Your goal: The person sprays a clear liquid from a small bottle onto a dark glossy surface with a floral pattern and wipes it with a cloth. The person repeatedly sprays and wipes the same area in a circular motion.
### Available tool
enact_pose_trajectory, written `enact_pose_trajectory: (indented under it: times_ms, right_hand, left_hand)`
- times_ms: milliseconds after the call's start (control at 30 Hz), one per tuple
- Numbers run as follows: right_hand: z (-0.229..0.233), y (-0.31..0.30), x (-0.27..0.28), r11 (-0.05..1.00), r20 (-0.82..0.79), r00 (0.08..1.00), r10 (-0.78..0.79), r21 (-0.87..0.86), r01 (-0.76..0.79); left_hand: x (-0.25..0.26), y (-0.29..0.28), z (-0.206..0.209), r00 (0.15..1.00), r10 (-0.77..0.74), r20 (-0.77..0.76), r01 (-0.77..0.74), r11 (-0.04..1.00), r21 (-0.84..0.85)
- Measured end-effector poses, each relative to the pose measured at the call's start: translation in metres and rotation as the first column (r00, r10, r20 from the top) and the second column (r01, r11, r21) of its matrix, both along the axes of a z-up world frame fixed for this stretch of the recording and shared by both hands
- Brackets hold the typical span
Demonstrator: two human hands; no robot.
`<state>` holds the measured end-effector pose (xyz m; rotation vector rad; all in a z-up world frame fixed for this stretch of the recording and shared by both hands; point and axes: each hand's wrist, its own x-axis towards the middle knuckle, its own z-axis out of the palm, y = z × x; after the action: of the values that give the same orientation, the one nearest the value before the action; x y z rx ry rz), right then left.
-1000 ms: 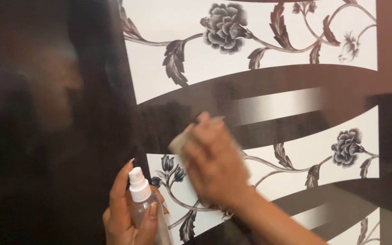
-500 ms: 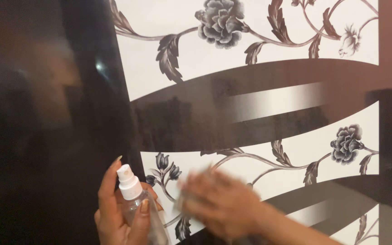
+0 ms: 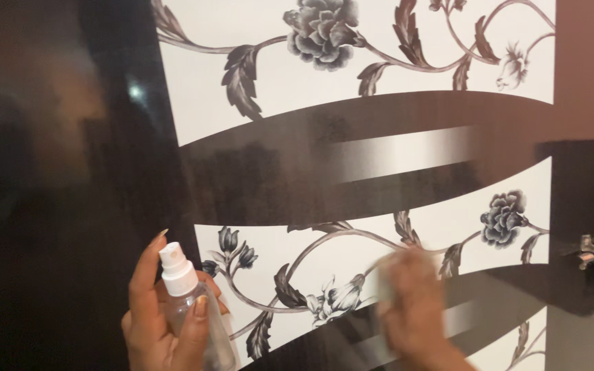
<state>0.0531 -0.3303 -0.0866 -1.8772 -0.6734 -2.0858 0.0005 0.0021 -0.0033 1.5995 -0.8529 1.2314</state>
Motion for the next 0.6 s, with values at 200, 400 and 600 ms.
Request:
enact_pose_trajectory:
  times_ms: [200, 400, 600]
  right_hand:
    - [0.046, 0.055, -0.004, 0.803, -0.017, 0.990, -0.139, -0.586, 0.103]
    - [0.110, -0.038, 0.008, 0.984, -0.030, 0.987, -0.160, -0.081, 0.157]
    - [0.011, -0.042, 0.000, 0.996, -0.106, 0.993, -0.055, 0.065, 0.062]
  left_hand:
    - [-0.001, -0.001, 0.004, 0.997, 0.068, -0.035, -0.068, 0.998, 0.000]
    - [-0.002, -0.002, 0.001, 0.996, 0.066, -0.053, -0.068, 0.997, -0.029]
    - [0.000, -0.006, -0.001, 0.997, 0.045, -0.059, -0.050, 0.995, -0.088]
